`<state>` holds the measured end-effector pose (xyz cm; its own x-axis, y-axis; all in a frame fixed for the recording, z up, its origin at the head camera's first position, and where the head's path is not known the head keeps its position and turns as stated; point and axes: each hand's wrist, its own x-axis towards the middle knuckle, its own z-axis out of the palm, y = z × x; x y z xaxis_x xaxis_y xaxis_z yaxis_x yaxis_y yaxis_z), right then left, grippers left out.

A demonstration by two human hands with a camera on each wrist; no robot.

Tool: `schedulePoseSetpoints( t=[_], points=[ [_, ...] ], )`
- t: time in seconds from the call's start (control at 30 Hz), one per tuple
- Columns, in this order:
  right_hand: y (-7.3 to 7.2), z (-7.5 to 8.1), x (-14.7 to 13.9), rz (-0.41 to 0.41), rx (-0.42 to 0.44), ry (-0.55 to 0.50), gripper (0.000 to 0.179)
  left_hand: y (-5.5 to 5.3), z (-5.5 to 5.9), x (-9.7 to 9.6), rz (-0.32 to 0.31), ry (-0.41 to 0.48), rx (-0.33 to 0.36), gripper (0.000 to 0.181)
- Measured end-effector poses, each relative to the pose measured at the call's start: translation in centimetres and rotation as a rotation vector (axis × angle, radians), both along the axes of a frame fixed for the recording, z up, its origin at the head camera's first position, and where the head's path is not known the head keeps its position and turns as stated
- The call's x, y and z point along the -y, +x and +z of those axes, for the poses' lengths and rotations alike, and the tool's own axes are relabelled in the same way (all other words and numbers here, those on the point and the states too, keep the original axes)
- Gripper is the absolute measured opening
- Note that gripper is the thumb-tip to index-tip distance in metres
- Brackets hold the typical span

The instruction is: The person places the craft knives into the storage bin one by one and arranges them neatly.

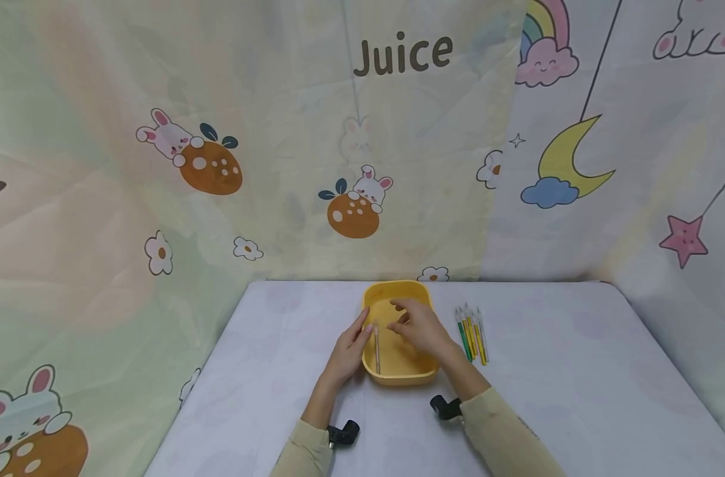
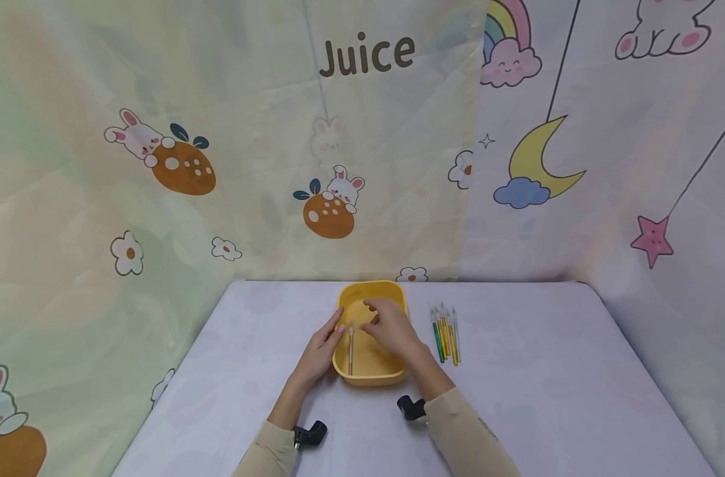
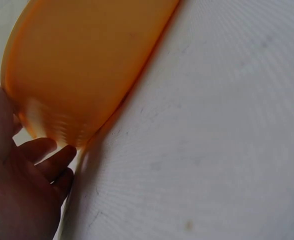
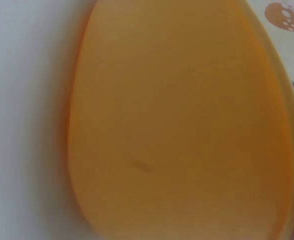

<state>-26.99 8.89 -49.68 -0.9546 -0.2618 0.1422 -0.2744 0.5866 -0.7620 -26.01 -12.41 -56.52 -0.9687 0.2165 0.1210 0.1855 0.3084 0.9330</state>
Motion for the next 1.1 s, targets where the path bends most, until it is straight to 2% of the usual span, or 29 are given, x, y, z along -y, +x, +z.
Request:
schedulePoseSetpoints(
  t=[0.43,0.77,1.1],
  points=[
    [-0.3,-0.1,-2.9,-0.152,-0.211,-0.173,0.049,0.0,0.0,-0.1,0.016,-0.013,-0.001,0.056],
    [-0.5,-0.5,-4.7,-0.232,-0.214,-0.212,0.052,0.0,0.0,-0.4,0.044,0.005,0.012,0.054],
    [-0.1,-0.7,-6.0,-0.300,-0.188,-0.188,0.050,0.2,0.1,-0.4,0.052,-0.014,0.014,0.053]
  ],
)
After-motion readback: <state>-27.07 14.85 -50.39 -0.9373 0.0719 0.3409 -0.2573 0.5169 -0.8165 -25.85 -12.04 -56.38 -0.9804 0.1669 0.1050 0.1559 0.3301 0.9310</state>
